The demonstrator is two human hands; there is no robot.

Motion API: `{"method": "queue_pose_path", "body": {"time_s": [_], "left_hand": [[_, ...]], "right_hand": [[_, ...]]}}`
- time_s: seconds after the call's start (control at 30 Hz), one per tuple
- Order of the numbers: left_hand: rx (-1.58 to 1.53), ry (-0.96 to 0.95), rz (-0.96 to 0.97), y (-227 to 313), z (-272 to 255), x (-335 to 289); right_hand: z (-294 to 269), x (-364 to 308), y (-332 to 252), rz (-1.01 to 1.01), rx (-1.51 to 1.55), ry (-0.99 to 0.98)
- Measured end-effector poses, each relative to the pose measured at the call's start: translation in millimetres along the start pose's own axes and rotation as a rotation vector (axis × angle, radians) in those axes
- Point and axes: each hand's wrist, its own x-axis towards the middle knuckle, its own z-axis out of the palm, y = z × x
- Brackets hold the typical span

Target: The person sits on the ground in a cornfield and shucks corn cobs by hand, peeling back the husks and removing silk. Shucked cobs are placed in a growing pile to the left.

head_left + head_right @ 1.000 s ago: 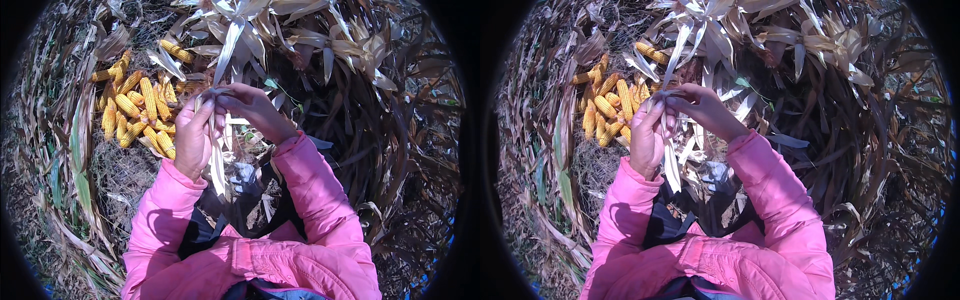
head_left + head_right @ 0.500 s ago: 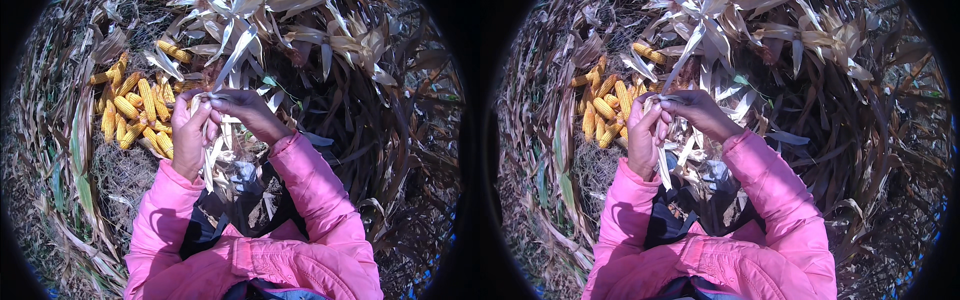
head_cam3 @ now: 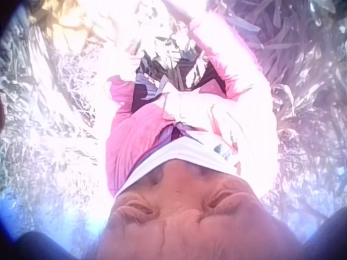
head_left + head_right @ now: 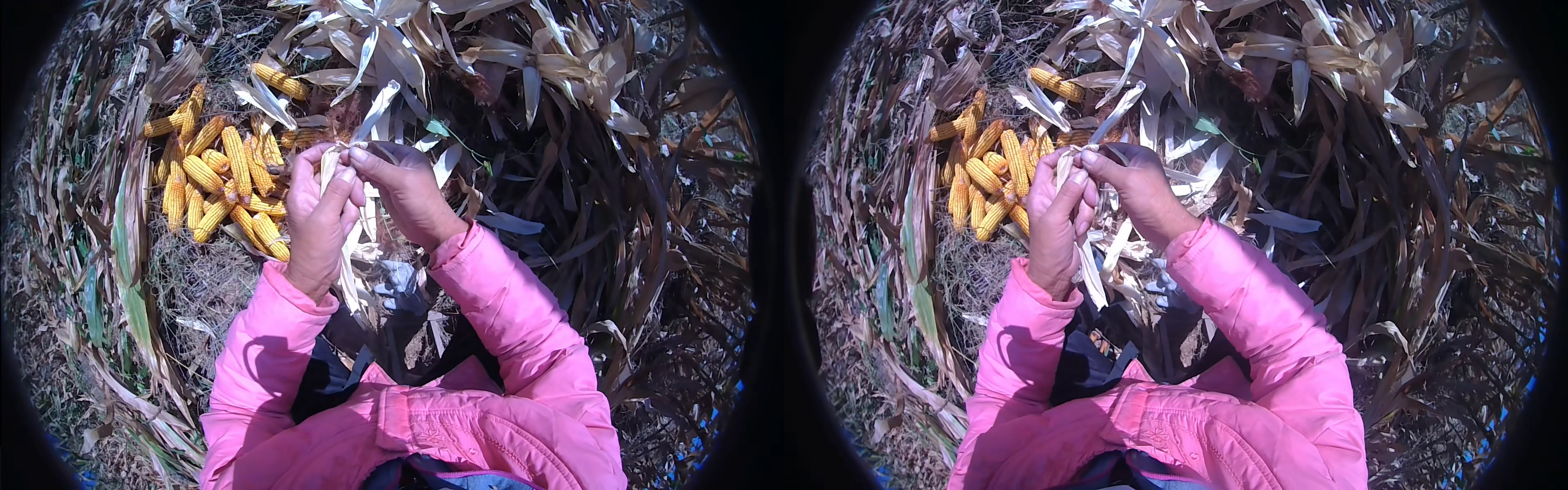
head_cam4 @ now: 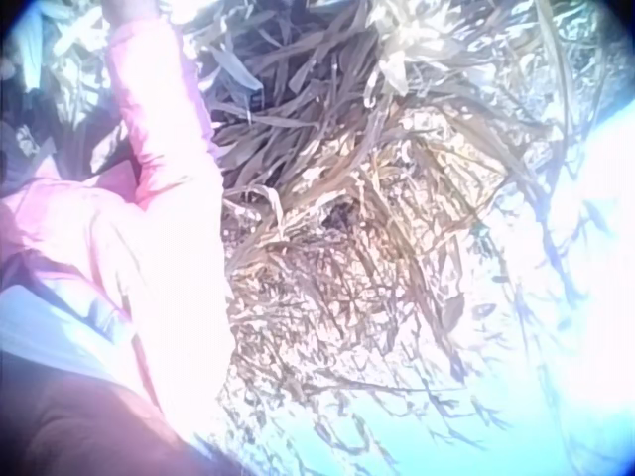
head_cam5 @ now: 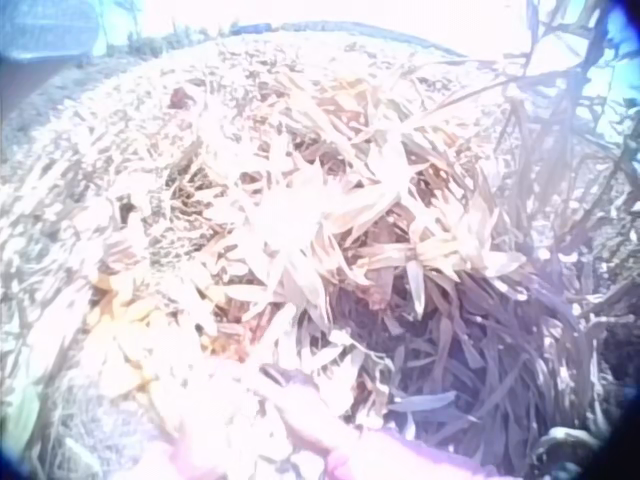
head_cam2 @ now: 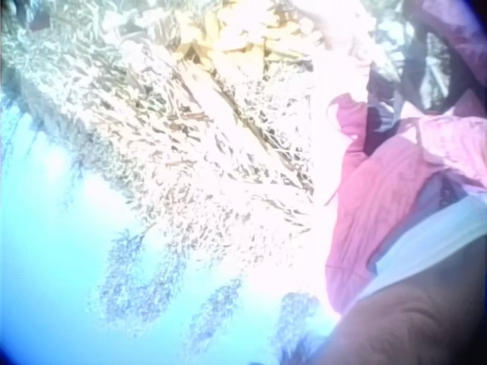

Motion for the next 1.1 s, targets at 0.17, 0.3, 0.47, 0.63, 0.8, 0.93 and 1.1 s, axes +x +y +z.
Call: {"method": "queue_pose_path", "body": {"time_s": [0.17,0.3,0.47,0.63,0.8,0.93,1.1], "left_hand": [[0.039,-0.022,0.023,-7.3,2.5,-2.0],[0.047,-0.014,0.0,-0.3,0.9,-0.7],[-0.017,-0.152,-0.149,-1.0,-6.6,-1.0],[-0.135,-0.202,-0.22,1.6,-3.6,-0.6],[-0.151,-0.143,-0.277,-3.9,-5.6,5.7],[-0.133,-0.173,-0.293,-7.6,-9.1,6.2],[-0.132,-0.165,-0.352,-11.1,-4.6,2.1]], "right_hand": [[-11.2,8.4,-2.7,0.031,-0.116,-0.01],[-9.2,4.8,-22.7,-0.01,-0.138,-0.126],[-20.6,7.6,-31.8,0.083,-0.042,0.002],[-19.8,11.9,-26.3,0.005,-0.198,0.056],[-13.7,10.6,-10.5,-0.09,-0.294,-0.015],[-9.8,10.5,-10.6,-0.067,-0.309,0.036],[-15.4,13.3,-5.2,0.006,-0.24,0.084]]}}
